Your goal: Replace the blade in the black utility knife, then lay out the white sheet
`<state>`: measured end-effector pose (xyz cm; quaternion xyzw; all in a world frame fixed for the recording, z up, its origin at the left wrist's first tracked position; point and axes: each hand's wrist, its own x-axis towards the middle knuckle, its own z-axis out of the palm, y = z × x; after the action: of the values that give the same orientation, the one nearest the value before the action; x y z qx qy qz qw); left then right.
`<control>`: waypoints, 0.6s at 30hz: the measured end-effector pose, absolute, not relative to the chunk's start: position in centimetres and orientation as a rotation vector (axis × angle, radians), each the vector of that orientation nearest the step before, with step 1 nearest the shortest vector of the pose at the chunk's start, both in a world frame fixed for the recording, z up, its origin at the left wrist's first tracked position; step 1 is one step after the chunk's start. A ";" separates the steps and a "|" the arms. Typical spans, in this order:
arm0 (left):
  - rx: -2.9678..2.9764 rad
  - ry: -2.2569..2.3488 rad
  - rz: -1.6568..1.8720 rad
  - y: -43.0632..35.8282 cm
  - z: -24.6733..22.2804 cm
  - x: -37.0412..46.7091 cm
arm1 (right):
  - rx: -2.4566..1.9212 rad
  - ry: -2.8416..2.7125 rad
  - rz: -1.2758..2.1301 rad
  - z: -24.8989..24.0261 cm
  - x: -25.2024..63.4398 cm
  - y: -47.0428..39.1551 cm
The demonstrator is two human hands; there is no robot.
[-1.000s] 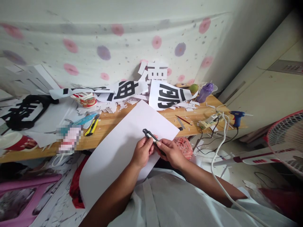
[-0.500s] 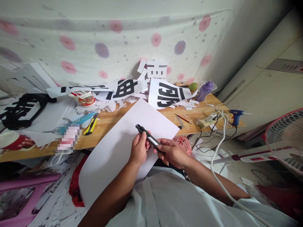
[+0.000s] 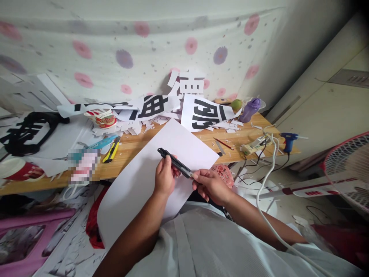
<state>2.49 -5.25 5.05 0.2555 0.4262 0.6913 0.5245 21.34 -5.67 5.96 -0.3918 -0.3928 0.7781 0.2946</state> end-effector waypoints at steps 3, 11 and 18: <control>0.615 1.012 1.665 -5.1 4.8 2.4 | -1.082 -1.027 2.059 5.5 21.5 -5.6; 0.579 1.026 1.712 -4.4 4.4 2.0 | -1.091 -1.037 1.967 4.9 24.3 -5.1; 0.597 1.028 1.658 -4.8 4.1 1.4 | -1.236 -0.915 1.427 3.4 32.0 -0.2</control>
<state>1.45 -4.83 4.07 0.2494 0.4296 0.6924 0.5233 31.98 -0.17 3.42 -0.5106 -0.3781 0.5896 0.4988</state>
